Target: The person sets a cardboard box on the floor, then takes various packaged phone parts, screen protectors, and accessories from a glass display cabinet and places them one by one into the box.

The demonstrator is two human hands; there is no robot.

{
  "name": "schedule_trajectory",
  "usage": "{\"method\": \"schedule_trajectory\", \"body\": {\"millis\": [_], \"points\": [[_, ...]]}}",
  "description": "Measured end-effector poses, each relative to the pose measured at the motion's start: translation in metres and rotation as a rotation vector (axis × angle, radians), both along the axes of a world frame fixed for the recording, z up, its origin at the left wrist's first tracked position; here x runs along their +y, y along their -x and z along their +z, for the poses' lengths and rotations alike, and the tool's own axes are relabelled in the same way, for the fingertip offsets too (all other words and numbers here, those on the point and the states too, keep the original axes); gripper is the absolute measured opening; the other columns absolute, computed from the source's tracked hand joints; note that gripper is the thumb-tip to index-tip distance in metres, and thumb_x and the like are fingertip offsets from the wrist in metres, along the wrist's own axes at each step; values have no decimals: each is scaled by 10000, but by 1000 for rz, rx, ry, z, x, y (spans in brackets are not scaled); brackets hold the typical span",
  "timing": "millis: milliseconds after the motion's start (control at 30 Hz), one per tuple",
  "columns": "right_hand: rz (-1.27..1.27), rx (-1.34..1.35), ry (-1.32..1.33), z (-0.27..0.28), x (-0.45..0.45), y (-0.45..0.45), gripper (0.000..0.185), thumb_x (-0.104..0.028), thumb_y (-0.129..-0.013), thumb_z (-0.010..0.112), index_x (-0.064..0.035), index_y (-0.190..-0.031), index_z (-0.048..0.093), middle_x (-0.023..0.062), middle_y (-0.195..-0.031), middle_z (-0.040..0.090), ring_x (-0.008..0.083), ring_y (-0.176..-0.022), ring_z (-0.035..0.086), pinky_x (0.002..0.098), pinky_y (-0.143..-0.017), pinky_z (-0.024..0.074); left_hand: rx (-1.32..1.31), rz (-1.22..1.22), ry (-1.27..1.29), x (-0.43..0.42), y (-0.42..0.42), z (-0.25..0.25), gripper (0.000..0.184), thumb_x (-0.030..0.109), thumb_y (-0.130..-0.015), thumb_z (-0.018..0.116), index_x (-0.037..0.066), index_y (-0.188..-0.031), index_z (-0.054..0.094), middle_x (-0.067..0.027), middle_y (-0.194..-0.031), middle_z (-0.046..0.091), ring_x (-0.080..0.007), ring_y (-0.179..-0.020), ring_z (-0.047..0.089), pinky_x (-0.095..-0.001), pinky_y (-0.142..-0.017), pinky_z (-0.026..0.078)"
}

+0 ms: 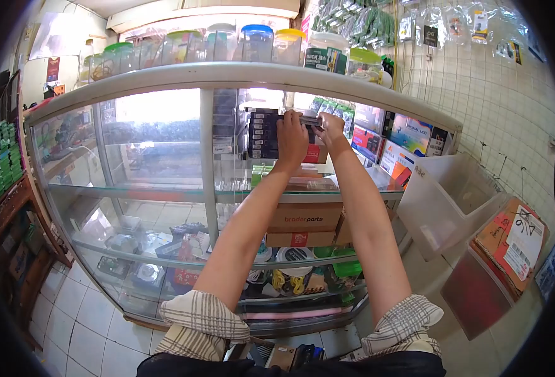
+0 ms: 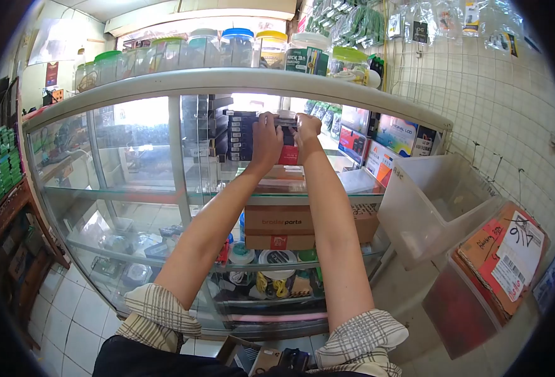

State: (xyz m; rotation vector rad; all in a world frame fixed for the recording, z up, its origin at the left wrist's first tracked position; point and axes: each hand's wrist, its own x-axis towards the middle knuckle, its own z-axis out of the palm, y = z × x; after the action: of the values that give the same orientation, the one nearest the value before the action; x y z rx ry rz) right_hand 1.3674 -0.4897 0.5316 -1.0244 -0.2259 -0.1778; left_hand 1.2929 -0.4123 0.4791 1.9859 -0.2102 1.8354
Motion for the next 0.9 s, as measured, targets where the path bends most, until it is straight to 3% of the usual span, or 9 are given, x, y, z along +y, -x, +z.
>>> {"method": "schedule_trajectory", "body": {"millis": [167,233,367,400,467,500,567,767,900], "points": [[187,10,-24,0,-17,23,133,-40,-693,577,-68,-779,480,75,-818,448,253,-758,477,394,-625,491,23,-40,144,-16,20,9,276,131,-811,528,1,-1044,455,-169,-1044,437,-355,-894,458,-415,-817,370],[202,-23,3,-3,-29,42,150,-61,-691,584,-72,-792,473,77,-860,431,255,-798,460,416,-635,486,-16,-265,442,-24,30,12,284,206,-823,538,23,-1020,445,-159,-999,454,-359,-916,497,-422,-785,410],[172,-72,-16,-17,-55,85,106,-106,-751,536,-58,-803,456,84,-783,448,221,-760,474,430,-661,446,55,-265,751,-28,15,12,373,270,-828,524,48,-1096,391,-182,-1003,451,-360,-908,529,-399,-748,439],[199,-133,-47,-26,-63,94,124,-104,-754,537,-61,-828,447,84,-789,449,220,-766,477,427,-675,444,219,-459,898,-28,19,11,408,269,-815,527,63,-1129,366,-172,-1025,450,-328,-908,533,-385,-750,444],[196,-212,-96,-39,-80,136,169,-102,-774,537,-86,-893,418,55,-816,449,201,-783,488,426,-700,443,256,-1167,1118,-47,58,6,506,217,-775,527,100,-1211,298,-109,-1086,448,-223,-948,507,-360,-781,446],[189,-213,-100,-48,-89,150,169,-102,-774,537,-86,-893,418,55,-816,449,201,-783,488,426,-700,443,264,-1171,1114,-53,72,-4,506,217,-775,527,100,-1211,298,-109,-1086,448,-223,-948,507,-360,-781,446],[191,-274,-99,-70,-108,174,185,-68,-772,530,-104,-910,413,19,-832,441,140,-775,487,366,-698,446,321,-1472,982,-61,96,-25,563,210,-770,523,110,-1259,263,-71,-1081,452,-186,-957,485,-364,-803,442],[143,-345,-137,-149,-146,289,258,7,-742,525,-126,-905,375,-22,-851,408,23,-757,437,225,-647,409,497,-1549,1045,-95,219,-87,606,166,-791,514,105,-1320,224,-74,-1112,460,-170,-987,499,-353,-844,426],[87,-286,-112,-218,-166,348,276,30,-723,510,-122,-897,360,-17,-879,375,40,-780,419,220,-696,391,647,-1667,949,-104,258,-155,531,144,-825,512,68,-1297,279,-71,-1121,482,-139,-1008,499,-302,-849,424]]}}
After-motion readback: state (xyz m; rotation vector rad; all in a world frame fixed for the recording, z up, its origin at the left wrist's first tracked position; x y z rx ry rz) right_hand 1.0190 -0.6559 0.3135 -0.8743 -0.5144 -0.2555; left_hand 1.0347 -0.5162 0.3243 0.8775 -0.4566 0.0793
